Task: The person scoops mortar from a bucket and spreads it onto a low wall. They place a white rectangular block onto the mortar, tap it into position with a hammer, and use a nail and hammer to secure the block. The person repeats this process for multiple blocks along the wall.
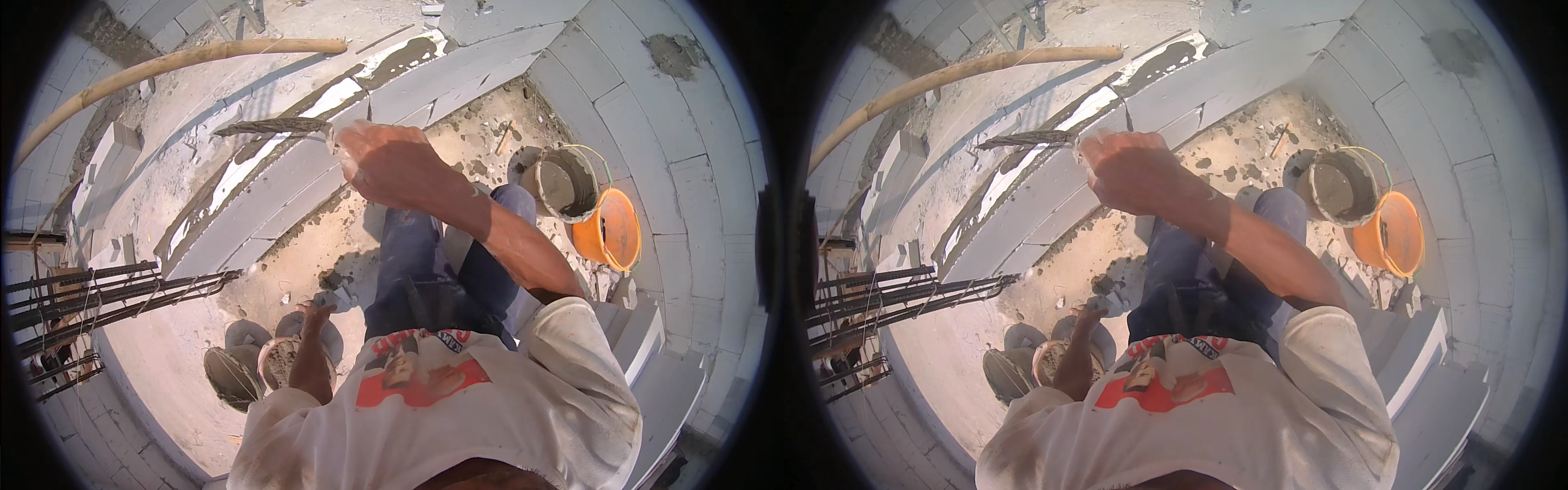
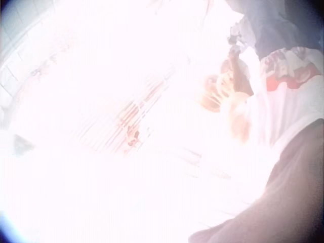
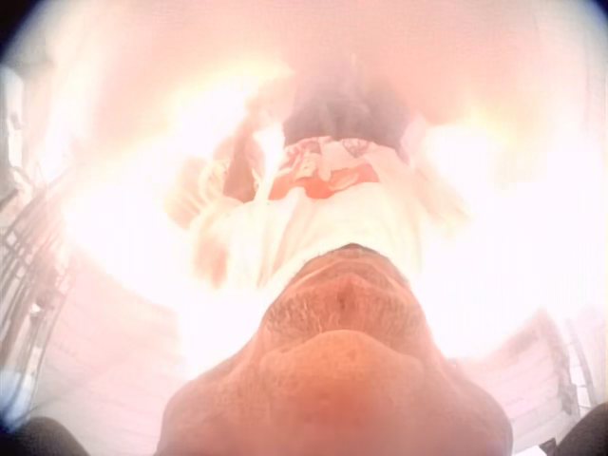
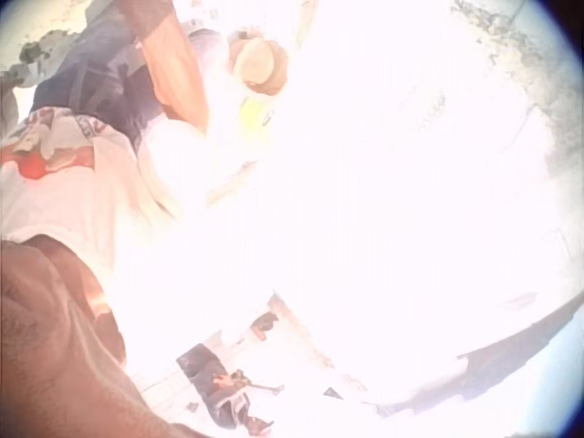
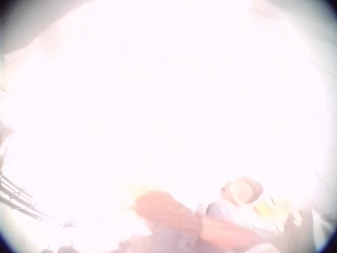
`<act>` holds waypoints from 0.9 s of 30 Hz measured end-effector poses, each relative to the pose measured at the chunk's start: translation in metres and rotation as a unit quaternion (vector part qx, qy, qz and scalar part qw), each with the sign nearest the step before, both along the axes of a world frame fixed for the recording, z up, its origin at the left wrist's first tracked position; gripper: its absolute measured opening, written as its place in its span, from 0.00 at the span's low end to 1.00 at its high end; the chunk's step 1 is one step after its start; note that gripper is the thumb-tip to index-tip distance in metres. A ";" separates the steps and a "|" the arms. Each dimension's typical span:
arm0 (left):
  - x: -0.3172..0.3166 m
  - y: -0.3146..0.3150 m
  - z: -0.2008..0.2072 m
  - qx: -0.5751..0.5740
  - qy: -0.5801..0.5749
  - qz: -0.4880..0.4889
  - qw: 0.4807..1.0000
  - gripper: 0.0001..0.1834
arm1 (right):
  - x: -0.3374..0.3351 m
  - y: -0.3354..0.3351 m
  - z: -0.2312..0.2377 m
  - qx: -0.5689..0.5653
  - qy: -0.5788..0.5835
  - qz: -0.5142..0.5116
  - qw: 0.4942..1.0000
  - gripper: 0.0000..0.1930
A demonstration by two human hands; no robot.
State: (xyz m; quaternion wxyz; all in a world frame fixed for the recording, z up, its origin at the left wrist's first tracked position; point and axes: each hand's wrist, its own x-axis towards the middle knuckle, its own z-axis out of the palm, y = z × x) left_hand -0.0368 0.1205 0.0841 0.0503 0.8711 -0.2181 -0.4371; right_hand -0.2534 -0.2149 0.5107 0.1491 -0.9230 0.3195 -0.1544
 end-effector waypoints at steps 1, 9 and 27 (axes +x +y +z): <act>-0.001 0.001 -0.004 -0.005 0.000 -0.011 1.000 0.48 | -0.040 -0.005 0.001 0.026 0.001 -0.057 0.998 0.19; 0.005 -0.022 0.027 0.017 0.074 -0.057 0.995 0.49 | -0.435 -0.052 -0.131 0.040 0.155 -0.481 0.862 0.20; 0.036 -0.008 0.011 -0.152 -0.131 -0.257 0.945 0.25 | -0.519 -0.042 -0.209 0.416 -0.079 -0.515 0.745 0.15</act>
